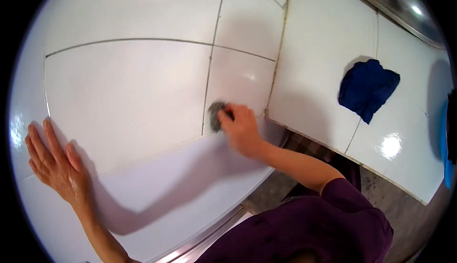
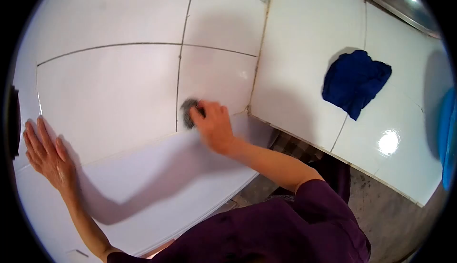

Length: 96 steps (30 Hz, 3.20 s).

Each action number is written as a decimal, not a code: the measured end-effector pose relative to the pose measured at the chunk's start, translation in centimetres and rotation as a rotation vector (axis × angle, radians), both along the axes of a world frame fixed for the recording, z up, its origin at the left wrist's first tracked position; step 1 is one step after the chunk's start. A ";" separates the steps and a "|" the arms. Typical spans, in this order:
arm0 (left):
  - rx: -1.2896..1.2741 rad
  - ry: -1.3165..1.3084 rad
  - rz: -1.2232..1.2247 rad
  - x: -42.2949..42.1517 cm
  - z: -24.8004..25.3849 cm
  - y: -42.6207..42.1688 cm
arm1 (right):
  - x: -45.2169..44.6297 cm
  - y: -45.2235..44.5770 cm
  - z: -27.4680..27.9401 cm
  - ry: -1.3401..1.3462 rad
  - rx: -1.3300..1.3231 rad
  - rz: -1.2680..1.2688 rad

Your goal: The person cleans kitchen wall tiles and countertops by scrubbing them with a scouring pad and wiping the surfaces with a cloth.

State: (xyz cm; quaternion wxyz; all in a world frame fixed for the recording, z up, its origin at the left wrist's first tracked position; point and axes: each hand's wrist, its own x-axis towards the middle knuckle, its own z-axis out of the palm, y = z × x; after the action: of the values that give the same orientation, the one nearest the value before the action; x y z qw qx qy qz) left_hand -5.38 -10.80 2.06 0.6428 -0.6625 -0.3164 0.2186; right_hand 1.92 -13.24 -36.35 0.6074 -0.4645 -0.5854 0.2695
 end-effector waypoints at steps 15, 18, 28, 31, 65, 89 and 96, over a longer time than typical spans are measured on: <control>-0.025 -0.035 -0.055 -0.3 -0.5 0.9 | 3.3 9.9 3.6 -0.052 -0.062 -0.224; -0.018 -0.027 -0.059 -0.3 -0.7 1.0 | 4.5 12.6 3.0 -0.023 -0.051 -0.274; -0.031 0.032 -0.077 -0.8 -0.2 1.1 | -3.2 -5.1 -4.1 0.092 -0.247 -0.055; -0.034 0.046 -0.074 -1.3 0.1 1.3 | -2.5 -4.7 -3.2 0.072 -0.334 -0.037; -0.027 0.021 -0.020 -2.2 0.4 1.4 | -2.0 -5.4 0.3 0.191 -0.201 0.138; 0.009 0.016 -0.015 -2.4 0.0 1.3 | -1.9 -2.8 -3.3 0.128 -0.313 -0.078; 0.026 0.088 -0.038 -3.8 1.2 1.3 | -1.5 -0.4 -7.4 0.109 -0.388 -0.066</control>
State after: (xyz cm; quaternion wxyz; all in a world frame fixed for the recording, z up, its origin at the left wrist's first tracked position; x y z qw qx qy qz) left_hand -9.21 -9.54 3.28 0.6687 -0.6496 -0.2782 0.2312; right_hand 0.41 -13.68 -43.72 0.5456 -0.5765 -0.4733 0.3821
